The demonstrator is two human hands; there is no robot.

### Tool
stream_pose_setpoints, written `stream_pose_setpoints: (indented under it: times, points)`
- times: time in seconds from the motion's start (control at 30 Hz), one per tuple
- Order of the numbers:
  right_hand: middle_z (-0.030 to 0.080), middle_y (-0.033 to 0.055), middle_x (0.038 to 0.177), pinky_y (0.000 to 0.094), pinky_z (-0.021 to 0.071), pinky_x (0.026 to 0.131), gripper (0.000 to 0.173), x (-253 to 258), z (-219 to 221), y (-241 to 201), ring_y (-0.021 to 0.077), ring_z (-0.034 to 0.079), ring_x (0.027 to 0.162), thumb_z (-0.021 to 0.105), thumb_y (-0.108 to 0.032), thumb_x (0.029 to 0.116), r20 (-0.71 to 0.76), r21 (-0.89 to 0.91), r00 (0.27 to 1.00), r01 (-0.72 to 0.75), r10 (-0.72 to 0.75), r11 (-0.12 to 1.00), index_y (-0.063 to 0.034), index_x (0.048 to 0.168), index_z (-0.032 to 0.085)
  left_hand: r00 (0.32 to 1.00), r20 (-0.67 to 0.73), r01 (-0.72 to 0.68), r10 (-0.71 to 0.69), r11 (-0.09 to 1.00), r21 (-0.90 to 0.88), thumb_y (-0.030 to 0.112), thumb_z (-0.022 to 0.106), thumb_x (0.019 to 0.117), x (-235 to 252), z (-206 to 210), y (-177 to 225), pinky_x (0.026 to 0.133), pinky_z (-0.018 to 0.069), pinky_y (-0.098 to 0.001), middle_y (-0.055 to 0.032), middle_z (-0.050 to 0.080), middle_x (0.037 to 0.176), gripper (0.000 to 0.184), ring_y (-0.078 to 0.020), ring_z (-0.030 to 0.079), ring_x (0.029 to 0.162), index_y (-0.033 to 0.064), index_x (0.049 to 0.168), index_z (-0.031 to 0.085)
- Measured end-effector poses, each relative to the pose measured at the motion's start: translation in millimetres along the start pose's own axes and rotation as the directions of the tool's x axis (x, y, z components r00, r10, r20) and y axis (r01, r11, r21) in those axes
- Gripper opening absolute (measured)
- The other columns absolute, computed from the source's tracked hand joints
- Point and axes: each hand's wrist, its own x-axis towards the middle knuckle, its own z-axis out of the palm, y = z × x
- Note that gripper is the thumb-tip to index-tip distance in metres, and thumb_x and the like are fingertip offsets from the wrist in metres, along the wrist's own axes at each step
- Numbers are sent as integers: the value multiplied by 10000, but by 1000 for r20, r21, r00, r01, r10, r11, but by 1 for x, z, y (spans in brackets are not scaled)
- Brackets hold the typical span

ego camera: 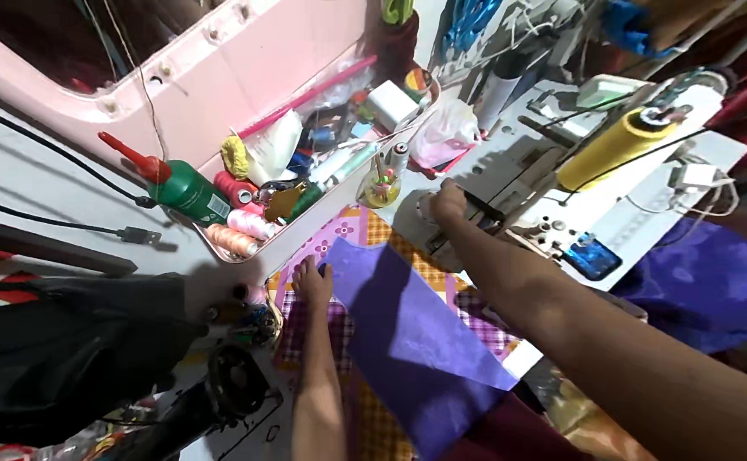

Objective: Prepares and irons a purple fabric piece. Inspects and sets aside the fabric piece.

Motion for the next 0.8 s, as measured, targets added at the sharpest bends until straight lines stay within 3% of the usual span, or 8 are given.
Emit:
stream_pose_setpoints:
  times: [0.13,0.23,0.4,0.47,0.53,0.63,0.8]
  points:
    - [597,341,1331,690,451,998,355,-1,3,4,523,564,1262,555,-122,1015,-31,110,999,11,-8,994,33,1331,597,986,139,78,-86,995,65,369,746,921,16,-16,15,1121,370,-623,-225,626,1338,611,-398,549,1309,33,1401,574]
    - [612,334,1305,680,475,968,347,-2,4,2,513,589,1234,559,-142,1018,-36,96,998,-52,56,994,28,1318,594,970,210,102,-124,989,110,349,770,909,22,-20,22,1107,400,-601,-227,646,1295,586,-389,574,1282,15,1357,594]
    - [584,336,1355,651,473,1003,437,4,6,4,504,572,1269,562,-178,1025,-46,106,988,-139,145,985,50,1396,524,962,269,18,-43,995,98,276,749,932,29,-20,22,1093,434,-540,-224,670,1233,344,-360,592,1252,-12,1116,722]
    - [560,335,1390,621,477,1024,492,3,8,2,486,568,1288,555,-207,1033,-54,130,979,-186,194,974,67,1435,474,967,248,37,-53,997,68,234,762,919,28,-18,23,1091,444,-528,-239,653,1255,364,-361,592,1250,-39,1149,695]
    - [514,345,1438,613,469,1044,527,6,12,4,489,546,1312,555,-224,1040,-55,155,977,-197,207,968,80,1457,447,968,229,89,-99,994,56,216,769,909,26,-18,28,1087,454,-536,-250,632,1301,480,-369,596,1256,-41,1287,621]
    - [510,340,1443,629,466,1038,455,11,16,7,501,540,1311,541,-221,1042,-71,153,983,-155,167,976,51,1406,523,966,213,129,-143,988,80,227,783,895,26,-19,32,1094,441,-550,-253,614,1337,541,-378,580,1280,-36,1330,595]
    - [655,296,1251,585,473,1028,330,5,22,6,438,629,1204,524,-142,1042,-176,312,984,75,-20,947,61,1289,604,957,252,101,-141,981,165,241,772,905,30,-18,38,1109,422,-548,-274,629,1295,383,-392,555,1299,-57,1136,704]
